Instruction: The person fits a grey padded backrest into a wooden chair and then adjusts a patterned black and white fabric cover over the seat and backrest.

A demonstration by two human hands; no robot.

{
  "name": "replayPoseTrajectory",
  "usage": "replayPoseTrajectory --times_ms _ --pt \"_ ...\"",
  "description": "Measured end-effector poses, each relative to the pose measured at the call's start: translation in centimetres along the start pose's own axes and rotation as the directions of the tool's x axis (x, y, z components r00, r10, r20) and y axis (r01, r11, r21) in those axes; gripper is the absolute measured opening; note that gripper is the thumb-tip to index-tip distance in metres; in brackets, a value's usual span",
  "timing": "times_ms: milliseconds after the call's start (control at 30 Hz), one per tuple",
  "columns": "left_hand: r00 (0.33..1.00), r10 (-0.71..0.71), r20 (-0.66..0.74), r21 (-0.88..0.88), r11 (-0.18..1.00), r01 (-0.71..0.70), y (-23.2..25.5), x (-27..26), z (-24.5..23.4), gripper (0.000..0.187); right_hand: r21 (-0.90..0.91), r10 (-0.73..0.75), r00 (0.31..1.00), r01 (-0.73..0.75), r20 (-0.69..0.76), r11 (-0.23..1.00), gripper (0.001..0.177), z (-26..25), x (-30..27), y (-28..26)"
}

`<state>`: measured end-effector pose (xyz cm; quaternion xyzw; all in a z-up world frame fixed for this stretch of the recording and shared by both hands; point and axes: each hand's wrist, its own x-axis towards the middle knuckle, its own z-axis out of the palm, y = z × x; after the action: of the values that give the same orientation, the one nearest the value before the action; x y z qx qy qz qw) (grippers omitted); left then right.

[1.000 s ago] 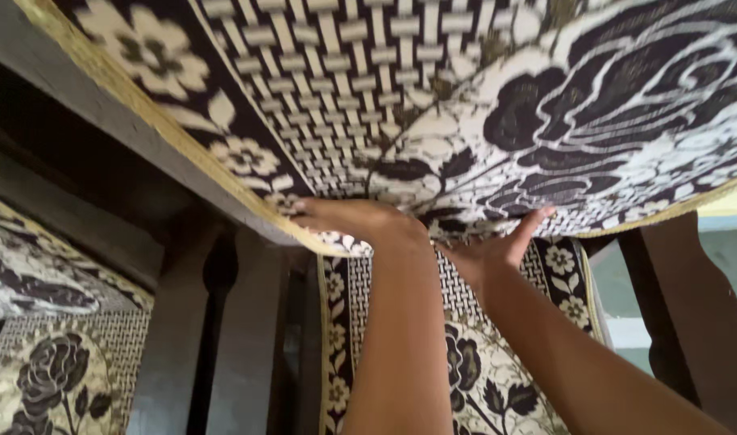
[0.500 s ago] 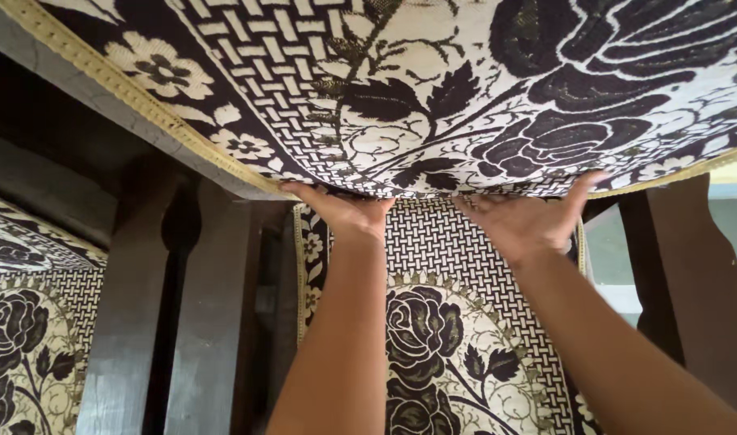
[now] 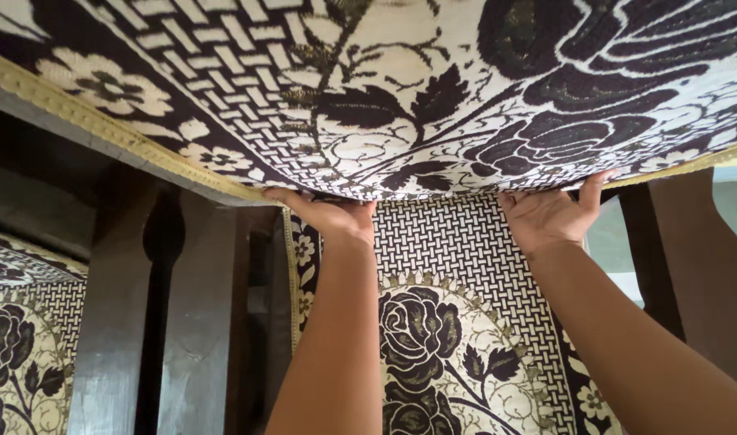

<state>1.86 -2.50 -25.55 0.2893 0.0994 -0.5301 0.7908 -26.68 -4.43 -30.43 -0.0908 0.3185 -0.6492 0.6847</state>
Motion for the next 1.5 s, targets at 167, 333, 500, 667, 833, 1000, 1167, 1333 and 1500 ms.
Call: replayPoseTrajectory --times_ms 167,333,500,667,833,1000,1167,1333,1500 --pt "1.0 0.002 -0.016 -0.029 1.0 -0.003 0.0 0.5 -0.2 0.114 -0.027 -0.035 0.999 0.036 0.038 0.999 0.123 0.3 0.0 -0.4" --pt "0.999 -0.008 -0.045 0.002 1.0 0.008 0.2 0.3 -0.2 0.114 -0.026 -0.019 1.0 0.019 0.016 0.999 0.116 0.5 -0.3 -0.6" --pt "0.994 0.007 -0.111 -0.051 0.999 -0.013 0.8 -0.6 -0.6 0.103 0.004 -0.042 0.995 0.042 -0.095 0.999 0.096 -0.9 -0.1 -1.8" --pt "0.962 0.272 -0.014 0.1 0.958 -0.269 2.5 -1.2 -0.8 0.078 -0.132 -0.104 0.994 0.098 -0.041 0.986 0.084 -1.3 -1.1 -5.7" --pt "0.973 0.23 -0.023 -0.085 0.969 -0.231 3.4 -1.9 1.7 0.087 0.07 -0.076 0.939 0.105 -0.335 0.992 0.112 3.2 -1.5 -7.2" --pt "0.976 0.198 -0.089 -0.179 0.961 -0.211 4.2 1.1 3.7 0.103 -0.123 -0.197 0.98 0.198 0.025 0.972 0.115 3.2 0.7 -7.1" --pt "0.766 0.208 -0.608 -0.025 0.96 -0.28 3.7 4.6 3.3 0.123 -0.48 -0.352 0.886 0.177 -0.302 0.859 0.116 2.1 3.4 -6.7" --pt "0.714 0.115 -0.691 -0.03 0.982 -0.187 4.0 5.4 2.8 0.127 -0.286 -0.343 0.891 0.26 -0.296 0.922 0.117 -0.1 5.5 -6.6" --pt "0.714 0.126 -0.689 -0.095 0.961 -0.261 3.9 5.8 3.3 0.125 -0.246 -0.289 0.941 0.242 -0.176 0.939 0.119 0.4 4.6 -6.5"
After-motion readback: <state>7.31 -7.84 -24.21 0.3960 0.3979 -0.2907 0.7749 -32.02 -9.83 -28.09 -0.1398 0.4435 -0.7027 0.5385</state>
